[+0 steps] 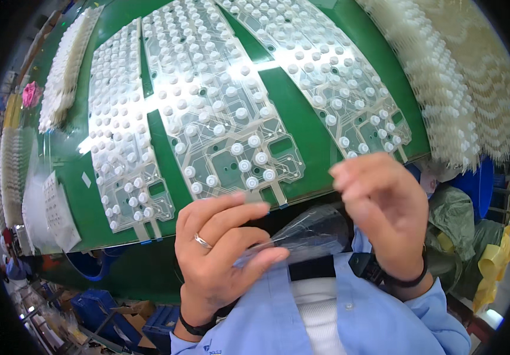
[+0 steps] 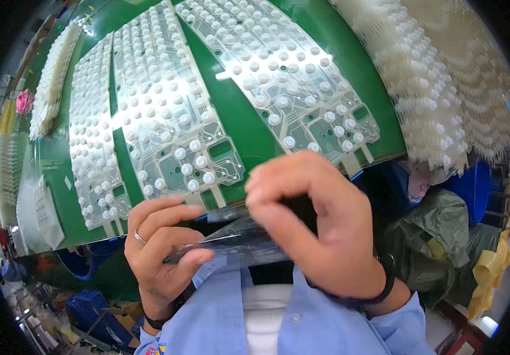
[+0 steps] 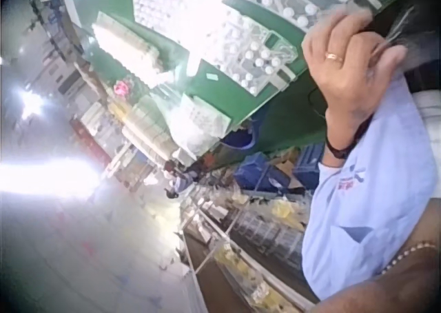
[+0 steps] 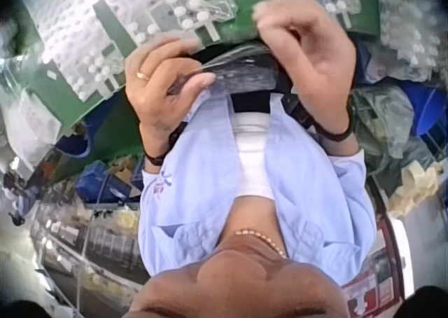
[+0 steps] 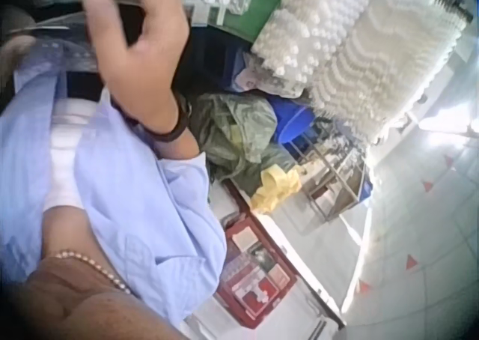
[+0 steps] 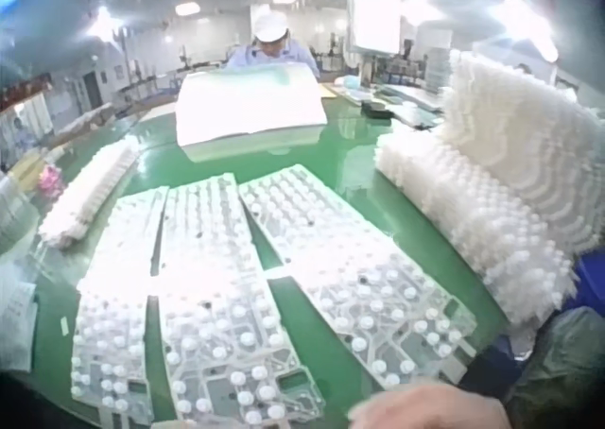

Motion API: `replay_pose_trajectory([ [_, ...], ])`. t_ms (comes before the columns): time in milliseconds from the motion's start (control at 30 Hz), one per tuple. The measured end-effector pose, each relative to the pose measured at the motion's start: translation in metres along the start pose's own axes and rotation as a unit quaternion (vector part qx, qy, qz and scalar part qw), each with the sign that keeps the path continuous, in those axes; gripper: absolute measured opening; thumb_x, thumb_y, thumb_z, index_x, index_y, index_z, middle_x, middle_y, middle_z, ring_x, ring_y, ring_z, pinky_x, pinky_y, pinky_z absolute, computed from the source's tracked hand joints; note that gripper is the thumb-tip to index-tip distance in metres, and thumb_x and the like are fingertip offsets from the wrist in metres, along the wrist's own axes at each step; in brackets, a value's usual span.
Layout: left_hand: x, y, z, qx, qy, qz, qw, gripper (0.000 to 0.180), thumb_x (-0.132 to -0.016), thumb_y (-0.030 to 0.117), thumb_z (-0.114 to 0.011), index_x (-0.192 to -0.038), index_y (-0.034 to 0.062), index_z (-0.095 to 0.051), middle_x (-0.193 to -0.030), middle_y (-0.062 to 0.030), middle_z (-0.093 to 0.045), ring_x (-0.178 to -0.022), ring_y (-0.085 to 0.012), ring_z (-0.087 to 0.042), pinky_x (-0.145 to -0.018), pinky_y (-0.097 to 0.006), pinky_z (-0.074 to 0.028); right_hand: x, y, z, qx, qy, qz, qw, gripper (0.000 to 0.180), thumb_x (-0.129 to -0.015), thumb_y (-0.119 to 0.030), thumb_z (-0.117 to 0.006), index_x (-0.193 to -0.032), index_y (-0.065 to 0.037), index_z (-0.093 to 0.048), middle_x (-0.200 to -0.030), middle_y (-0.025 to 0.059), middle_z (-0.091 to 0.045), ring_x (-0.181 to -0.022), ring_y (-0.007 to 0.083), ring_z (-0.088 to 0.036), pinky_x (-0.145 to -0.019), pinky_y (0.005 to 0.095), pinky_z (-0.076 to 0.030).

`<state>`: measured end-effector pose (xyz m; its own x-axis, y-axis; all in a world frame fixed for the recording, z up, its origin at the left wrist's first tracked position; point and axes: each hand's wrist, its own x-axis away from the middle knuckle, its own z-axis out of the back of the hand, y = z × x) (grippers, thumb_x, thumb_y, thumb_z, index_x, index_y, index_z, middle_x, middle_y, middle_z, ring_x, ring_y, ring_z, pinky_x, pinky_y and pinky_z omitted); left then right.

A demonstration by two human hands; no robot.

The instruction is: Manually assembling keyboard components on an assembly line.

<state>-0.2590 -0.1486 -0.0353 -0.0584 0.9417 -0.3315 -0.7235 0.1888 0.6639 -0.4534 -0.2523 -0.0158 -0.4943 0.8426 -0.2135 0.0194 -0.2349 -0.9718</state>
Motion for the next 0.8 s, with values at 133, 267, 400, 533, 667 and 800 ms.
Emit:
replay_pose_trajectory([
  [133,-0.009,0.000,-0.015,-0.070,-0.069,-0.045,0.994,0.029,-0.066,0.035,-0.078,-0.066,0.0097,-0.063,-0.107,-0.0035,-0.070,-0.114,-0.0280,-0.057,-0.087,-0.039,-0.042,-0.007,0.010,0.002,-0.087,-0.007,-0.185,0.979,0.010,-0.089,-0.003,-0.062,-0.097,0.002,-0.061,-0.091,0.0045,-0.061,-0.082,0.0073,-0.058,-0.069,0.0213,-0.048],
  [267,0.000,0.006,-0.013,-0.046,-0.098,-0.031,0.994,0.026,-0.067,0.035,-0.078,-0.064,0.0133,-0.063,-0.111,-0.0005,-0.069,-0.116,-0.0267,-0.056,-0.087,-0.038,-0.041,-0.011,0.013,0.015,-0.055,-0.014,-0.235,0.970,0.010,-0.089,-0.003,-0.063,-0.098,0.002,-0.061,-0.089,0.0021,-0.061,-0.075,0.0051,-0.056,-0.058,0.0171,-0.045],
  [400,-0.004,0.003,-0.010,-0.049,-0.092,-0.054,0.993,0.028,-0.069,0.038,-0.077,-0.064,0.0139,-0.063,-0.110,-0.0004,-0.070,-0.115,-0.0263,-0.058,-0.086,-0.038,-0.040,-0.017,0.002,0.005,0.043,-0.023,-0.180,0.982,0.009,-0.088,0.000,-0.060,-0.097,0.003,-0.060,-0.084,0.0026,-0.060,-0.073,0.0041,-0.055,-0.059,0.0155,-0.042],
  [533,-0.002,-0.003,-0.011,-0.058,-0.102,-0.048,0.992,0.029,-0.070,0.040,-0.076,-0.064,0.0145,-0.063,-0.108,-0.0006,-0.070,-0.114,-0.0261,-0.058,-0.085,-0.037,-0.039,-0.024,0.011,-0.002,0.122,-0.054,-0.183,0.974,0.005,-0.085,0.001,-0.064,-0.090,0.002,-0.064,-0.081,-0.0004,-0.060,-0.065,0.0005,-0.050,-0.052,0.0143,-0.034],
  [667,0.000,-0.007,-0.009,-0.055,-0.106,-0.053,0.991,0.030,-0.071,0.041,-0.075,-0.064,0.0154,-0.063,-0.108,0.0000,-0.071,-0.113,-0.0257,-0.058,-0.085,-0.036,-0.038,-0.025,0.012,-0.006,0.182,-0.068,-0.149,0.970,0.004,-0.083,0.001,-0.065,-0.087,0.001,-0.065,-0.078,-0.0011,-0.061,-0.060,-0.0004,-0.047,-0.049,0.0148,-0.031],
  [800,-0.001,-0.009,-0.014,-0.057,-0.106,-0.060,0.991,0.031,-0.071,0.044,-0.074,-0.063,0.0162,-0.062,-0.107,0.0007,-0.071,-0.112,-0.0251,-0.059,-0.085,-0.035,-0.038,-0.024,0.015,-0.004,0.193,-0.062,-0.156,0.967,0.004,-0.083,0.001,-0.066,-0.087,0.001,-0.066,-0.078,-0.0009,-0.062,-0.058,-0.0006,-0.046,-0.049,0.0150,-0.030],
])
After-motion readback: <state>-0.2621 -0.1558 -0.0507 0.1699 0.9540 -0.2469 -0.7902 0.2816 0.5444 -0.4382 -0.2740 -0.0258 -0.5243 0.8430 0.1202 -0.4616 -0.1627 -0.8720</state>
